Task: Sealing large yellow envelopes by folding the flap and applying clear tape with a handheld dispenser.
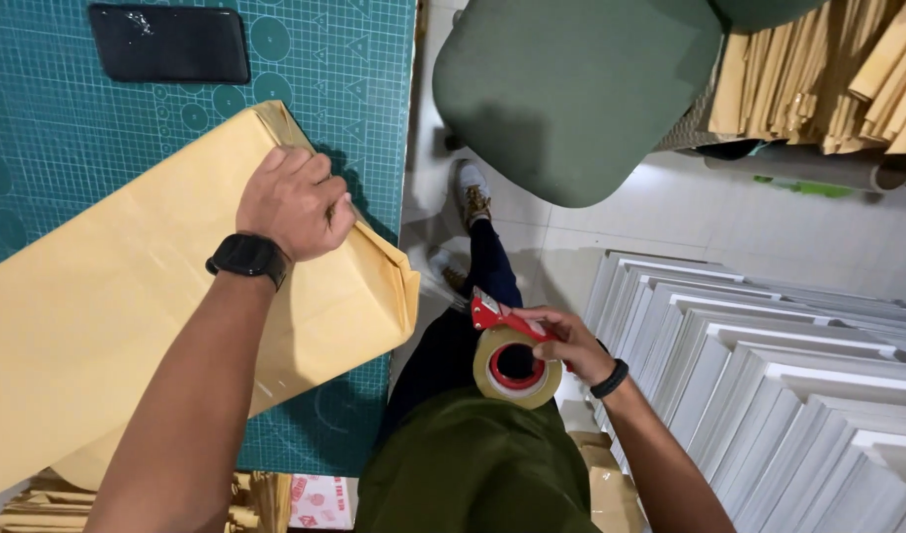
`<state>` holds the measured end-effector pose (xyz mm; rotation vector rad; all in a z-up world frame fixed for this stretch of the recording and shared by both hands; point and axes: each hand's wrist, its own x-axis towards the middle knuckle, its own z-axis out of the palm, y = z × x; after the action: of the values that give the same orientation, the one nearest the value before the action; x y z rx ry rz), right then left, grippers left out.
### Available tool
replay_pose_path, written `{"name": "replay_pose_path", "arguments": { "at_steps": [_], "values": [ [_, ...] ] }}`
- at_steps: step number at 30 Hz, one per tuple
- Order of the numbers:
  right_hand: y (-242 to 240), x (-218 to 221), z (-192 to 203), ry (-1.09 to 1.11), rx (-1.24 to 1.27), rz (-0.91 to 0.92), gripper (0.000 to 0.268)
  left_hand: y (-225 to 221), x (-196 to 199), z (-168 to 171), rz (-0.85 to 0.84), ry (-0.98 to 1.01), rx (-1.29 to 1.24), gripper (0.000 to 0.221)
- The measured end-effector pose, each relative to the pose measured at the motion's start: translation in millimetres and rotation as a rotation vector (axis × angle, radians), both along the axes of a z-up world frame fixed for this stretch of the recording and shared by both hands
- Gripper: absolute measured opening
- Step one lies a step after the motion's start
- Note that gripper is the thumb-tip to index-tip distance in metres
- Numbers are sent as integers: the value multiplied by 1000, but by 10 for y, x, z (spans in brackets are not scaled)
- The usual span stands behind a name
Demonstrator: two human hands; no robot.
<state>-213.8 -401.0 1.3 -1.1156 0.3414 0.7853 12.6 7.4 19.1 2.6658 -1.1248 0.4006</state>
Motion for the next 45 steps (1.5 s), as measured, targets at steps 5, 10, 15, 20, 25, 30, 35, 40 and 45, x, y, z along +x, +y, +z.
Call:
{"name": "replay_pose_path", "arguments": {
  "at_steps": [5,10,15,20,25,30,35,40,45],
  "values": [
    [-338,-104,-79,-50,-48,-31,74,-10,-29,-15,32,-1,-4,31],
    [-873,6,307,-126,-203,-69,70,-11,-6,34,35,-1,6,26],
    [-1369,-82,477,-181,-345,-155,71,-34,-22,69,39,-18,-8,28],
    [-1364,278,1167,-252,-469,-115,68,-106,-29,226,-11,-50,57,25],
    [-1367,663,1958,-377,-537,-30,65,-356,-71,528,-11,-99,143,13],
    [-1423,855,2599,-588,-605,112,62,-1074,-338,590,231,245,-115,15],
    [-1420,914,3239,-829,-688,232,57,-1966,-586,1154,436,1392,-927,70],
    [-1534,844,3621,-960,-770,255,58,-2511,-1091,1060,445,2157,-1290,116],
    [-1520,773,3861,-1051,-686,240,62,-2872,-1399,1581,-42,2472,-1385,124]
  ]
}}
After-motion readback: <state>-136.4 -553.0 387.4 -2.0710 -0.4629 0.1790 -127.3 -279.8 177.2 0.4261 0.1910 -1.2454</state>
